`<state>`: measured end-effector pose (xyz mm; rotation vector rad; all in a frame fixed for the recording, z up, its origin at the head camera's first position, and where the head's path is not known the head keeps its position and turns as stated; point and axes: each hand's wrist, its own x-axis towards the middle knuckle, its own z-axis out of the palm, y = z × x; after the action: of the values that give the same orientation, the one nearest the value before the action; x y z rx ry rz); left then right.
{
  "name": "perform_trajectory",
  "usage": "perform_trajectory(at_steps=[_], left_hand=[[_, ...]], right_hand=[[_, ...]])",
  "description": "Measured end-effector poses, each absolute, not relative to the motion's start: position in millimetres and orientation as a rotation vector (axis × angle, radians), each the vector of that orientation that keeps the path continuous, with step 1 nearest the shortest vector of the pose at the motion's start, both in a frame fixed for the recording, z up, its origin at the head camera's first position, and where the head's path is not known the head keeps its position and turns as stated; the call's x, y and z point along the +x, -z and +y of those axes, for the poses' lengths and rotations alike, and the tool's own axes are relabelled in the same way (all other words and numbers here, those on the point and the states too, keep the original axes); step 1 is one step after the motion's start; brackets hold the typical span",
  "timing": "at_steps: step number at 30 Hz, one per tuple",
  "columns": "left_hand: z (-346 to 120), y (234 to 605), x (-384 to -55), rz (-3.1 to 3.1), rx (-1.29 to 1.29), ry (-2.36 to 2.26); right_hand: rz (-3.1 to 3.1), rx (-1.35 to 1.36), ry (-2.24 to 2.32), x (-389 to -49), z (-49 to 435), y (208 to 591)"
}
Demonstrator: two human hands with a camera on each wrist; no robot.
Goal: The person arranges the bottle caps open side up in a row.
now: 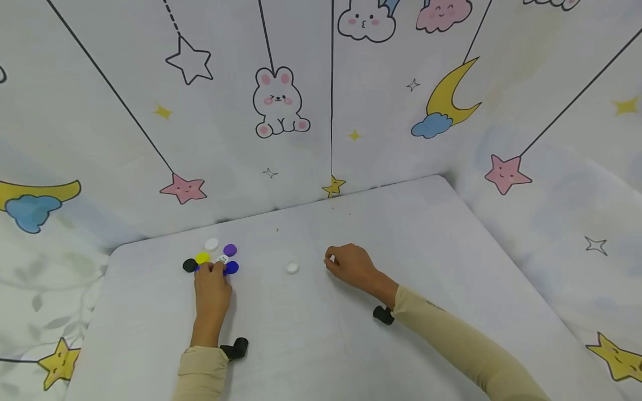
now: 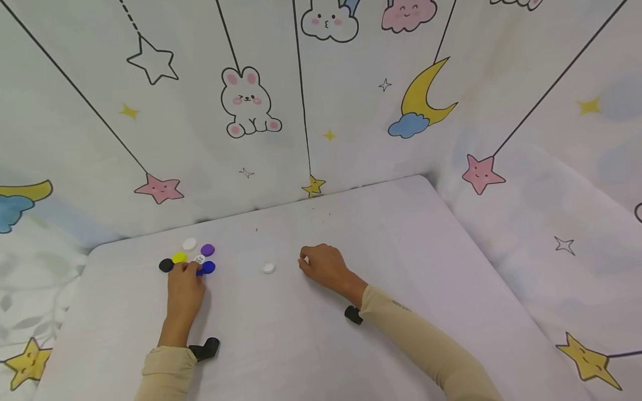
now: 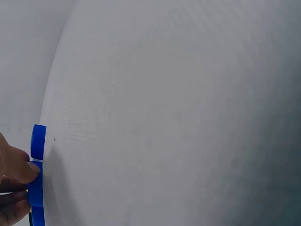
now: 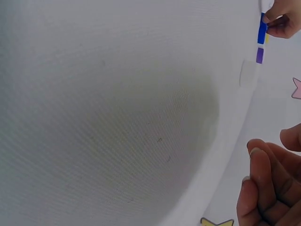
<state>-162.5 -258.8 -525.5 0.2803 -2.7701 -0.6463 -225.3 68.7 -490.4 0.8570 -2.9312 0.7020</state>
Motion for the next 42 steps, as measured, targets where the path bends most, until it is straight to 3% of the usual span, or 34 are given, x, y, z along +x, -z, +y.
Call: perform_trajectory(at_steps=[26,42], left_hand=[[-264.5,520.4,-156.1,-2.815,0.238,0.558],[-257.9,518.7,-158.9,-2.705,0.239,0.854]], right_hand=[[-3.001,0.899,-0.712,-221.1,66.7,490.1],[-2.971,0.959,-0.726,-221.4,64.4,486.6]])
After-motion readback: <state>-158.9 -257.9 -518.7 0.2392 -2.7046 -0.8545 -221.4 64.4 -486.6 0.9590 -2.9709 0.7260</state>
